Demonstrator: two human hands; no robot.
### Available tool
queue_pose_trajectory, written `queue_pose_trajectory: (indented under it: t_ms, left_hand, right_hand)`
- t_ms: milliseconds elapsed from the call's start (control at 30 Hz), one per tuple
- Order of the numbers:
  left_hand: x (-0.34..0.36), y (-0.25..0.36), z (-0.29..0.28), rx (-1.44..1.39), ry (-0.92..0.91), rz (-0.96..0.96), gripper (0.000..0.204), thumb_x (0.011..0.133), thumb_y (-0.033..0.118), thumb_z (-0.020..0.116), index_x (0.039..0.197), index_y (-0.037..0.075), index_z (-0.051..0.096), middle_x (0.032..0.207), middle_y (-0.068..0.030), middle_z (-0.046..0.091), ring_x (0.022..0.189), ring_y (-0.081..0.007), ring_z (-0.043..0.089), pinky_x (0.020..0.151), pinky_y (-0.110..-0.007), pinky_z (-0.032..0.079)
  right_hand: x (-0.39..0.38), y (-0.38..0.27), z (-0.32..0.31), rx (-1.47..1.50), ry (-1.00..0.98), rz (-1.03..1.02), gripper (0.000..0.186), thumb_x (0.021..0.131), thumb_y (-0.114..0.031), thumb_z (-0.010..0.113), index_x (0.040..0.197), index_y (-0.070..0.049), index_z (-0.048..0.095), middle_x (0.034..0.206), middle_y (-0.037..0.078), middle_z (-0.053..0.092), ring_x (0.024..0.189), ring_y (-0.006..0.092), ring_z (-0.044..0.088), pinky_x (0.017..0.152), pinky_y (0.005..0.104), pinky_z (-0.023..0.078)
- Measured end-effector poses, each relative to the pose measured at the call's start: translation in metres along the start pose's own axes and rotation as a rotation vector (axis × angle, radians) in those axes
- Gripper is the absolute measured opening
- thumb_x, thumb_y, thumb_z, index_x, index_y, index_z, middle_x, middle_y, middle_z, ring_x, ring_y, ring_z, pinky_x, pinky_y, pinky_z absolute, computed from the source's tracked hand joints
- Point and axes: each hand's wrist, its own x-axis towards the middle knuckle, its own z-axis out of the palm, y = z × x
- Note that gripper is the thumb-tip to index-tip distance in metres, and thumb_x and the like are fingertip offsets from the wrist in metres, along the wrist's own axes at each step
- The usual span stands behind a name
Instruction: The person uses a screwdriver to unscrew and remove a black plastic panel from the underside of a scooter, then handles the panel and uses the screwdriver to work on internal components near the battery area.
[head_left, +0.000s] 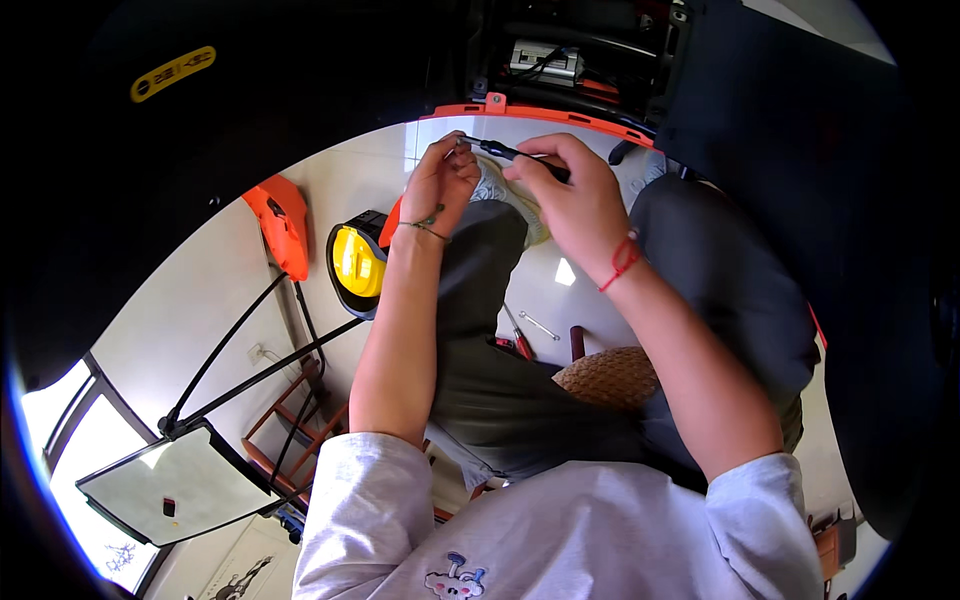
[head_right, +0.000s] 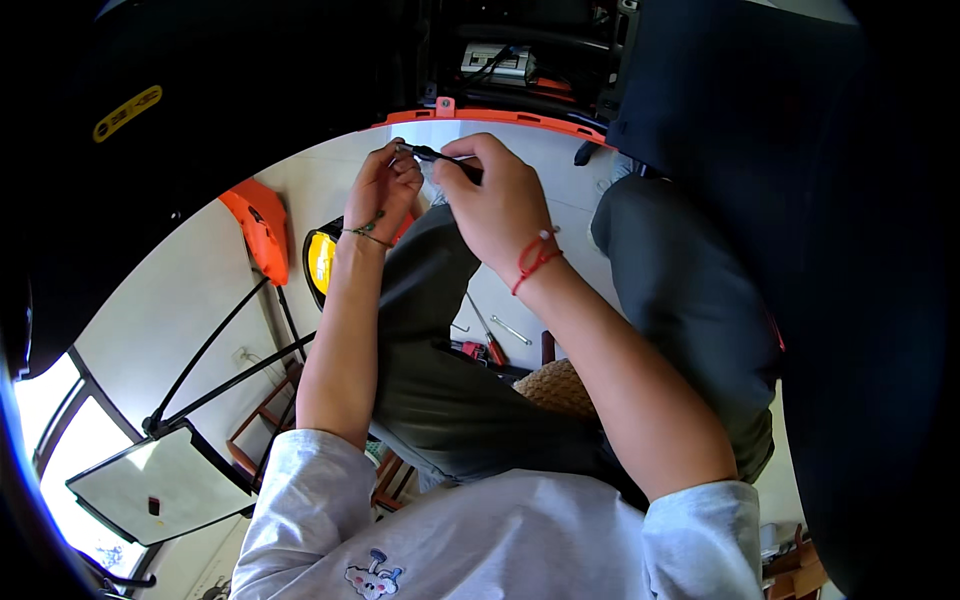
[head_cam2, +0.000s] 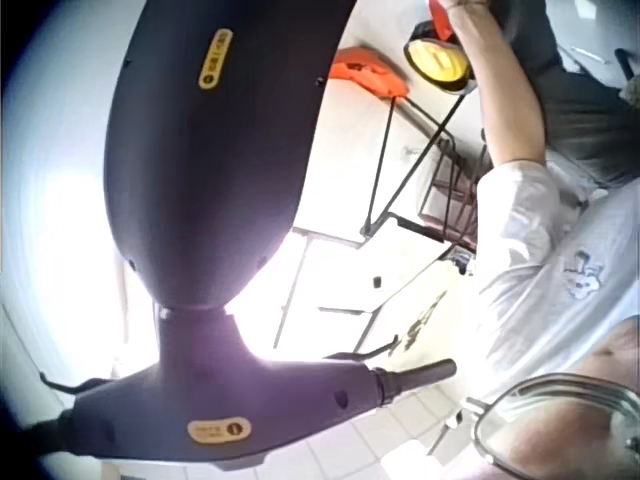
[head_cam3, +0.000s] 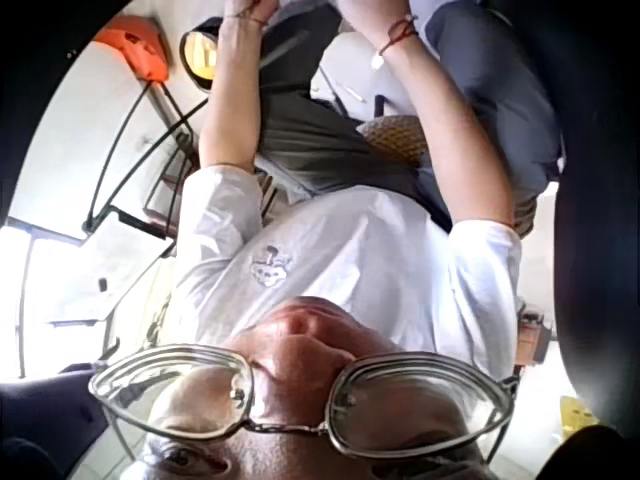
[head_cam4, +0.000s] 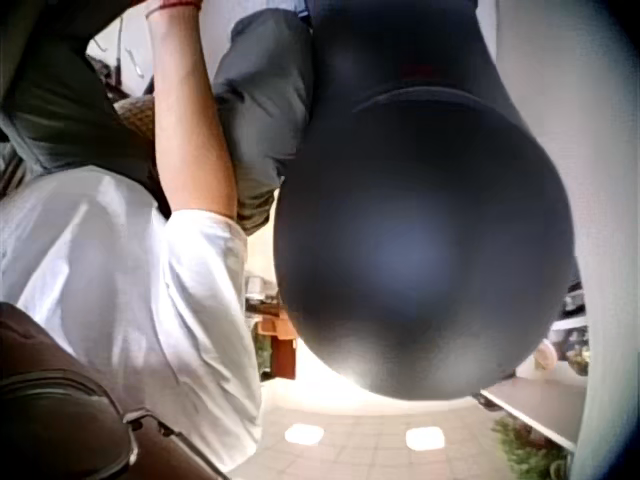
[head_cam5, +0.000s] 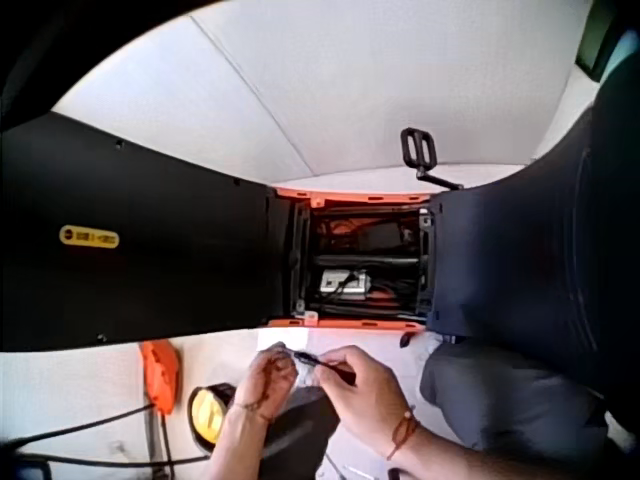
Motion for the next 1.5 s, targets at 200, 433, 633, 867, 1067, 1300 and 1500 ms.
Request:
queue_pose_trajectory:
  t_ms: [200,433,633,867,1067,1300,1500]
  left_hand:
    - [-0.001,0.001,-0.004,0.038,-0.039,0.009,0.015,0.095,0.01,0.052,0.103,-0.002,0.054,0.081,-0.0027,0.051,0.072,-0.0098,0.043,0.062,-0.021,0.038]
    - [-0.001,0.004,-0.005,0.052,0.049,0.02,0.018,0.095,0.013,0.053,0.102,-0.003,0.055,0.079,-0.0036,0.05,0.072,-0.0111,0.045,0.062,-0.022,0.039]
    - [0.001,0.01,-0.005,0.178,-0.011,0.049,0.019,0.096,0.013,0.052,0.106,-0.003,0.055,0.081,-0.0026,0.051,0.072,-0.0092,0.044,0.064,-0.022,0.04]
    - [0.019,0.017,-0.016,0.043,0.087,-0.001,0.016,0.095,0.012,0.052,0.103,-0.002,0.054,0.08,-0.0034,0.051,0.07,-0.0095,0.045,0.061,-0.023,0.038]
    - [0.047,0.019,-0.033,-0.089,0.155,0.036,0.022,0.095,0.017,0.055,0.107,-0.002,0.055,0.076,-0.0005,0.053,0.064,-0.0077,0.044,0.058,-0.022,0.036]
    - [0.056,0.02,-0.036,-0.091,0.161,0.074,0.026,0.099,0.019,0.049,0.114,0.0,0.055,0.073,0.0016,0.048,0.064,-0.0075,0.042,0.058,-0.021,0.035]
    - [0.058,0.022,-0.028,-0.072,0.194,0.116,0.028,0.099,0.019,0.047,0.121,0.001,0.052,0.072,0.0023,0.048,0.063,-0.0071,0.042,0.058,-0.021,0.035]
  right_hand:
    - [0.002,-0.009,-0.006,0.083,-0.066,0.197,0.017,0.09,-0.009,0.057,0.098,0.005,0.058,0.086,0.013,0.068,0.083,0.0182,0.068,0.077,0.0261,0.05]
    - [-0.001,0.008,0.0,-0.064,-0.083,-0.006,0.017,0.088,-0.012,0.06,0.1,0.0,0.059,0.086,0.014,0.069,0.082,0.0216,0.068,0.073,0.0284,0.051]
    - [-0.003,-0.001,-0.002,-0.336,-0.142,-0.111,0.014,0.086,-0.013,0.062,0.098,-0.006,0.059,0.082,0.013,0.067,0.075,0.028,0.066,0.062,0.0342,0.051]
    - [0.012,0.016,0.01,-0.679,-0.189,-0.483,0.009,0.085,-0.011,0.059,0.092,-0.007,0.056,0.074,0.01,0.064,0.066,0.0268,0.063,0.056,0.0392,0.05]
    - [0.035,0.033,0.047,-0.52,-0.083,-0.122,0.017,0.089,-0.019,0.056,0.098,-0.005,0.054,0.08,0.016,0.066,0.072,0.0354,0.065,0.064,0.043,0.053]
    - [0.055,0.052,0.065,-0.41,-0.008,-0.008,0.018,0.088,-0.015,0.059,0.101,-0.003,0.055,0.08,0.018,0.066,0.072,0.0348,0.065,0.063,0.04,0.05]
    - [0.054,0.056,0.071,-0.417,-0.013,-0.058,0.018,0.09,-0.016,0.058,0.103,-0.004,0.054,0.086,0.017,0.067,0.075,0.0355,0.065,0.066,0.0405,0.052]
